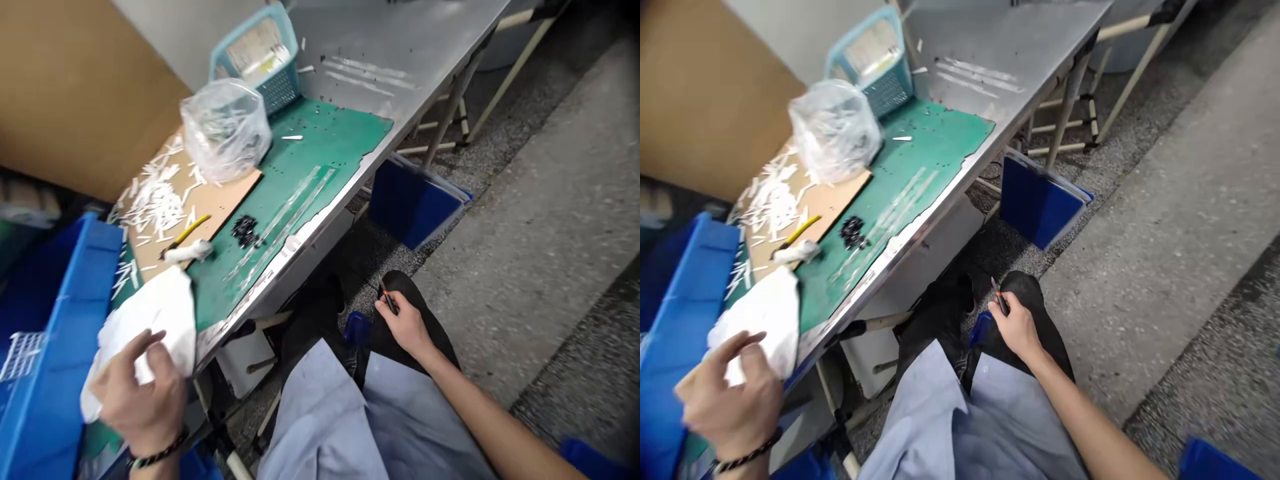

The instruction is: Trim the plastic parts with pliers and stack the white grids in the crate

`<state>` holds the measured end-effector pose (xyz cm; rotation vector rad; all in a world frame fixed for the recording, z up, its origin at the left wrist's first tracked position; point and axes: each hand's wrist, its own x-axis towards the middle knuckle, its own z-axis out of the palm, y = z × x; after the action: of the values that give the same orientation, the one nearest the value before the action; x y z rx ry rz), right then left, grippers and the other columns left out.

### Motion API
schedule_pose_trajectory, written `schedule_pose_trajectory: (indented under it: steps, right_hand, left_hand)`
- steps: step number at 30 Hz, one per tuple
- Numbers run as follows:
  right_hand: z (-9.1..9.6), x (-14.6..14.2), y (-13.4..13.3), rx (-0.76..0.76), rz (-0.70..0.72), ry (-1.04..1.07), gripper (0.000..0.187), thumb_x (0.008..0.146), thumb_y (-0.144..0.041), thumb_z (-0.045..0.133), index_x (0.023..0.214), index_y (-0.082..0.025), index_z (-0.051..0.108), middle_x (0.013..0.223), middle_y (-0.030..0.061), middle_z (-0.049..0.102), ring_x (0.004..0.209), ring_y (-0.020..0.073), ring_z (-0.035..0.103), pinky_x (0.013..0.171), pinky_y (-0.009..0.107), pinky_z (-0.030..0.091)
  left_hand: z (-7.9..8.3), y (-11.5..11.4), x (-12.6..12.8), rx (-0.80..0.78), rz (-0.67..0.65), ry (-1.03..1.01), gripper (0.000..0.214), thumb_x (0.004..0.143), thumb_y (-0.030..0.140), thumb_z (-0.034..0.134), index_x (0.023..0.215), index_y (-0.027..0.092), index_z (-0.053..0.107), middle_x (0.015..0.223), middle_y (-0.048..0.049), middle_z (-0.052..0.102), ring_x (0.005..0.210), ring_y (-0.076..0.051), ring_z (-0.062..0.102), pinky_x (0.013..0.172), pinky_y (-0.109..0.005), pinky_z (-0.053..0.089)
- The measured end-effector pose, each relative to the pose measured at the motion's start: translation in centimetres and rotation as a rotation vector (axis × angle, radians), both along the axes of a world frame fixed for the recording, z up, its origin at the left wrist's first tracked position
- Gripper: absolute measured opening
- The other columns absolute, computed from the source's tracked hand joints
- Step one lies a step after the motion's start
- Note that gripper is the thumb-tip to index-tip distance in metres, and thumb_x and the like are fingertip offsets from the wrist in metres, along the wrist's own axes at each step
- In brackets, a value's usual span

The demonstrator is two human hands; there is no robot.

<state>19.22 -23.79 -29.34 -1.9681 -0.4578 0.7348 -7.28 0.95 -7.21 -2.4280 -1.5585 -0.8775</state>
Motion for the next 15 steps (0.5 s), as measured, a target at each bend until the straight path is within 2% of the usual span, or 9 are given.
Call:
schedule_pose_trajectory:
  steps: [2,5,10,12,15]
  right_hand:
    - [0.7,-1.3,0.1,0.080,-0.007,-0.010,0.033,0.084,-0.054,0.053,0.094,-0.022,0.057,0.087,0.0036,0.066,0.079,0.0229,0.063,0.074,0.033,0.045]
    - [3.0,-2.9,0.4,0.190,0.009,-0.101,0.037,0.082,-0.054,0.057,0.099,-0.022,0.059,0.086,0.0035,0.066,0.078,0.0220,0.062,0.073,0.032,0.046]
    - [7.5,-3.6,0.0,0.358,0.015,-0.228,0.043,0.080,-0.053,0.060,0.107,-0.020,0.060,0.083,0.0031,0.064,0.075,0.0203,0.061,0.073,0.032,0.047]
    - [8.7,-3.5,-0.4,0.388,0.021,-0.254,0.043,0.080,-0.052,0.061,0.109,-0.020,0.060,0.085,0.0031,0.064,0.077,0.0205,0.061,0.073,0.032,0.047]
    - [9.3,-3.6,-0.7,0.392,0.076,-0.282,0.044,0.079,-0.052,0.062,0.110,-0.021,0.061,0.087,0.0037,0.065,0.082,0.0221,0.062,0.078,0.033,0.047]
  left_hand:
    - [-1.1,-0.1,-2.6,0.175,-0.034,0.111,0.035,0.085,0.033,0.049,0.112,0.017,0.063,0.110,-0.0123,0.065,0.108,-0.031,0.055,0.101,-0.048,0.037]
    - [-2.4,0.1,-4.3,0.298,-0.087,0.110,0.042,0.090,0.035,0.041,0.119,0.008,0.058,0.119,-0.0189,0.061,0.114,-0.032,0.052,0.100,-0.045,0.036]
    - [-2.6,-0.6,-3.9,0.231,-0.104,0.164,0.045,0.093,0.038,0.041,0.122,0.006,0.053,0.119,-0.0184,0.059,0.111,-0.029,0.048,0.099,-0.043,0.033]
    - [-2.5,-0.9,-3.8,0.208,-0.087,0.176,0.044,0.095,0.038,0.039,0.122,0.006,0.054,0.117,-0.0168,0.060,0.110,-0.027,0.048,0.098,-0.041,0.034]
    - [-2.5,-1.4,-4.1,0.210,-0.047,0.176,0.043,0.096,0.040,0.036,0.120,0.009,0.055,0.109,-0.0143,0.062,0.105,-0.026,0.049,0.094,-0.039,0.035]
